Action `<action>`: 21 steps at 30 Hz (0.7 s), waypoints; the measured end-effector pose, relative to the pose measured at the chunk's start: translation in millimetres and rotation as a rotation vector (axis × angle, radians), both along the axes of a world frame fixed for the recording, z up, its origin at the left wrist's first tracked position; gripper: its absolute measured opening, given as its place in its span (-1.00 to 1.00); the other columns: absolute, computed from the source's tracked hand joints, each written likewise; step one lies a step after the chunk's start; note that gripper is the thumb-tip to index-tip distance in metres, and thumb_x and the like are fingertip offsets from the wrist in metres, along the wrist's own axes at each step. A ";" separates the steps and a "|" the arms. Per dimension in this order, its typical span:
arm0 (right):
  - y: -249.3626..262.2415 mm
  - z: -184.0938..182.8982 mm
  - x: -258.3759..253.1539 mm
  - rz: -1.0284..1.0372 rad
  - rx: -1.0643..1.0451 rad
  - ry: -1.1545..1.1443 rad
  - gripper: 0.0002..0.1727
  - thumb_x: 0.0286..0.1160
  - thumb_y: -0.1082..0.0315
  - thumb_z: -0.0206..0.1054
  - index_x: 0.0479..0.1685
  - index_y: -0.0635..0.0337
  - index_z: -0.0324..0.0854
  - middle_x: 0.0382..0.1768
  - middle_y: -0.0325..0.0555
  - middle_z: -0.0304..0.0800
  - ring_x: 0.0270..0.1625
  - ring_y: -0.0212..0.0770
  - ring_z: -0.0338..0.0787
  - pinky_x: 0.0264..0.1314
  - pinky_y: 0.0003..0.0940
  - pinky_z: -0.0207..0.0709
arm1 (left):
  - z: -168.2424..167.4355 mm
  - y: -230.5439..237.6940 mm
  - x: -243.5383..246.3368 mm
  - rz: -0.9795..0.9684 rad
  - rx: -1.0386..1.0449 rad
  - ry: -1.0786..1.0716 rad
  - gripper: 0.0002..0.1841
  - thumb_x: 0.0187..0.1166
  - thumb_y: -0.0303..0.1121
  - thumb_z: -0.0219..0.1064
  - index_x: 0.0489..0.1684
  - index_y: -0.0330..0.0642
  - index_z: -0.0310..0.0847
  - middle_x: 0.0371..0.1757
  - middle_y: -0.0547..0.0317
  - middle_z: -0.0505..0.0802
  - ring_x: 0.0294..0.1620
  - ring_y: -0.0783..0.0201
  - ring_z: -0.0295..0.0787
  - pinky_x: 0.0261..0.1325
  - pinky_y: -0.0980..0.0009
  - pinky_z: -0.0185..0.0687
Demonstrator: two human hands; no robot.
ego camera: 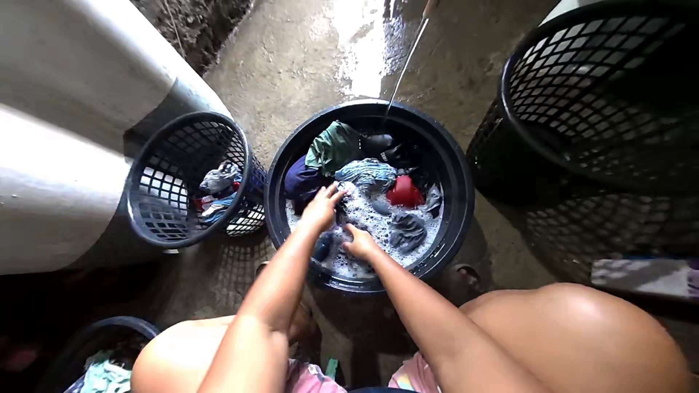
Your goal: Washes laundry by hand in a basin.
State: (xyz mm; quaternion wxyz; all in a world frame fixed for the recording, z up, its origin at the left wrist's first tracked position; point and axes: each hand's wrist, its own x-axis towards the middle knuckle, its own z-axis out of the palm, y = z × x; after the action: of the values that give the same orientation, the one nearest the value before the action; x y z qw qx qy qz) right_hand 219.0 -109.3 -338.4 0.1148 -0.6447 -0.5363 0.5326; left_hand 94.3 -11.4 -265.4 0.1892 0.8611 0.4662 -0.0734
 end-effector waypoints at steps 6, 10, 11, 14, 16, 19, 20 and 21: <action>-12.0 13.0 21.9 0.213 -0.326 -0.238 -0.44 0.73 0.28 0.19 0.63 0.42 0.40 0.64 0.33 0.44 0.71 0.26 0.42 0.70 0.29 0.26 | -50.7 -57.9 14.9 0.309 -0.289 0.307 -0.34 0.55 -0.32 0.31 0.75 0.07 0.33 0.62 -0.24 0.55 0.43 -0.33 0.65 0.29 -0.37 0.58; -21.5 13.1 27.4 0.140 -0.385 -0.269 -0.46 0.89 0.29 -0.05 0.71 0.46 0.27 0.70 0.37 0.35 0.77 0.29 0.34 0.76 0.25 0.17 | -50.7 -82.4 9.2 0.323 -0.428 0.356 -0.51 0.64 -0.26 0.26 0.55 -0.21 0.54 0.55 -0.27 0.63 0.57 -0.31 0.52 0.50 -0.38 0.37; -22.9 13.9 28.3 0.111 -0.392 -0.255 -0.45 0.90 0.28 -0.08 0.72 0.44 0.26 0.70 0.37 0.35 0.77 0.29 0.33 0.77 0.25 0.16 | -50.1 -82.0 8.5 0.327 -0.467 0.341 -0.51 0.65 -0.24 0.26 0.52 -0.25 0.55 0.54 -0.29 0.63 0.58 -0.31 0.50 0.55 -0.37 0.34; -14.7 3.6 38.3 0.138 -0.380 -0.194 -0.46 0.86 0.25 0.03 0.62 0.48 0.37 0.64 0.41 0.41 0.73 0.30 0.38 0.73 0.30 0.19 | -42.1 -65.5 -3.4 0.482 -0.487 -0.020 -0.58 0.81 -0.21 0.10 0.36 -0.34 0.65 0.39 -0.31 0.73 0.50 -0.19 0.61 0.58 -0.20 0.37; -6.1 1.8 49.1 0.110 -0.345 -0.123 -0.46 0.78 0.17 0.15 0.46 0.49 0.52 0.52 0.42 0.54 0.63 0.28 0.50 0.66 0.28 0.29 | -14.5 -53.1 -17.2 0.651 -0.349 -0.357 -0.60 0.83 -0.22 0.13 0.20 -0.42 0.72 0.17 -0.34 0.81 0.28 -0.15 0.74 0.44 -0.13 0.52; 8.3 8.8 54.6 0.117 -0.168 0.045 -0.58 0.73 0.23 0.25 0.38 0.35 0.62 0.40 0.39 0.64 0.52 0.27 0.59 0.62 0.28 0.32 | 43.0 -28.5 -46.6 0.757 -0.136 -0.553 -0.58 0.85 -0.16 0.11 -0.03 -0.43 0.69 -0.15 -0.25 0.78 -0.09 -0.06 0.73 0.08 -0.15 0.62; 13.8 20.5 52.4 0.154 -0.098 0.087 -0.60 0.75 0.24 0.24 0.38 0.32 0.63 0.36 0.37 0.67 0.47 0.27 0.62 0.58 0.28 0.35 | 59.0 -19.5 -54.3 0.749 -0.091 -0.517 -0.57 0.84 -0.17 0.11 -0.03 -0.44 0.71 -0.15 -0.27 0.80 -0.08 -0.09 0.75 0.10 -0.18 0.61; 19.0 38.9 49.3 0.185 -0.036 0.125 -0.60 0.78 0.23 0.22 0.39 0.30 0.62 0.32 0.36 0.69 0.41 0.26 0.67 0.55 0.28 0.40 | 71.7 -13.8 -59.2 0.718 -0.064 -0.423 -0.58 0.82 -0.17 0.12 -0.04 -0.42 0.73 -0.13 -0.29 0.80 -0.05 -0.13 0.75 0.11 -0.22 0.57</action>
State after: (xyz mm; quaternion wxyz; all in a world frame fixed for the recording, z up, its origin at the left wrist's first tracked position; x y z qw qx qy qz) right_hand 268.2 -90.2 -299.5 0.0868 -0.5599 -0.5756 0.5896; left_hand 35.1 -25.2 -193.7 0.3210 0.6334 0.6854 0.1612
